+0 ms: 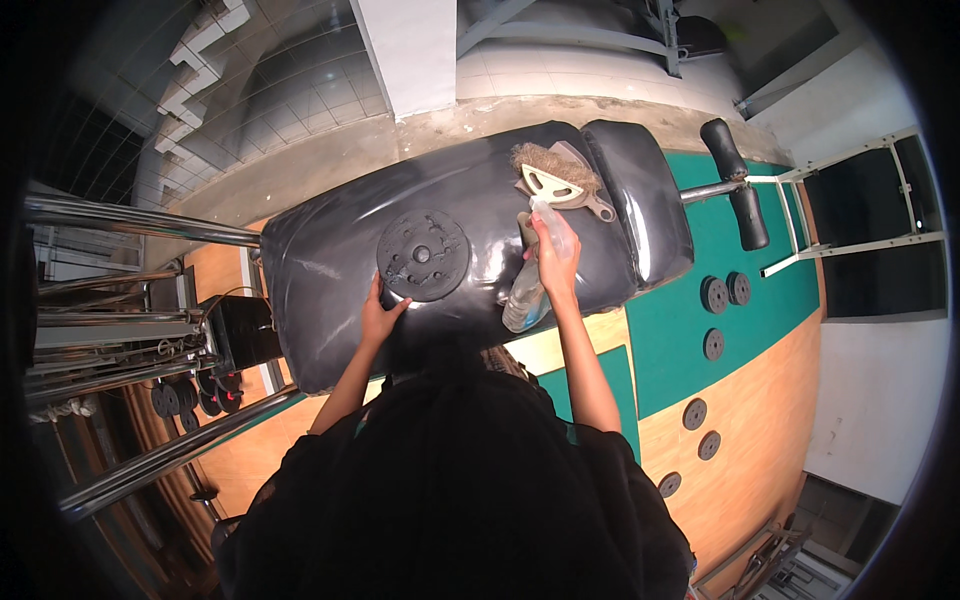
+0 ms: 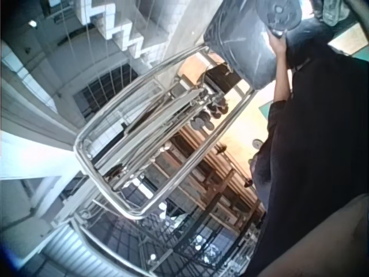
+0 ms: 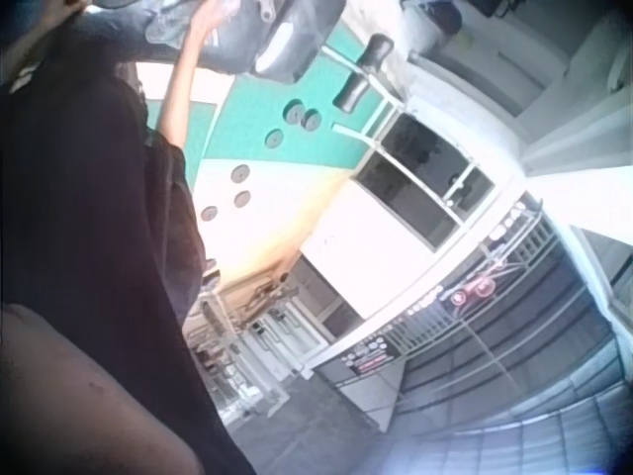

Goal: The person assembles a dumbbell by sliding weight plates onto a barbell and securing them with collars. They then clean the weight plates with a brush and cloth before placing the assembled dumbbell on a rack.

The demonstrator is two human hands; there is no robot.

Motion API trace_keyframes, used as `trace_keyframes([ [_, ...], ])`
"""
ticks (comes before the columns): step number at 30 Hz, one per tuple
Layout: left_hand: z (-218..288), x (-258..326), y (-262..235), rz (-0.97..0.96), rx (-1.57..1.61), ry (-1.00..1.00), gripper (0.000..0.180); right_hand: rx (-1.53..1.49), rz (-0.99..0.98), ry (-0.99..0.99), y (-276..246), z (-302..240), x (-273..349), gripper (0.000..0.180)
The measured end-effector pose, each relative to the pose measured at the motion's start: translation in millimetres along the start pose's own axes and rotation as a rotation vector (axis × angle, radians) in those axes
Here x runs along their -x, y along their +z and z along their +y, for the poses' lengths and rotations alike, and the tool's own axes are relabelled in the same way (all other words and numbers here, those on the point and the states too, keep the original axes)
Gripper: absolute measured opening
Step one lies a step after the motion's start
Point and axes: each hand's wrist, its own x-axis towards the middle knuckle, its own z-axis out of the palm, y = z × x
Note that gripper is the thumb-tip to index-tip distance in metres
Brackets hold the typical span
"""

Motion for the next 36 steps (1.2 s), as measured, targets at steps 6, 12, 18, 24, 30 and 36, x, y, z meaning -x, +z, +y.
trace_keyframes([
  [6,2,-2,-1,-0.016,0.038,0.013,0.094,-0.082,0.130,-0.373,42,10,-51,0.020],
  [12,7,0,-4,-0.022,0.014,-0.010,0.093,0.208,0.164,-0.545,73,18,-89,0.031],
  [18,8,3,-5,-0.006,0.017,-0.024,0.092,0.082,-0.017,-0.427,87,37,-101,0.043],
  [24,7,0,-2,-0.014,0.061,-0.033,0.093,0.176,-0.015,-0.448,78,45,-106,0.067],
  [30,4,3,-3,0.018,0.000,-0.006,0.091,0.547,0.101,-0.447,25,62,-40,0.067],
  [36,20,4,-8,-0.016,0.025,-0.033,0.092,1.098,-0.065,-0.257,-25,119,11,0.073],
])
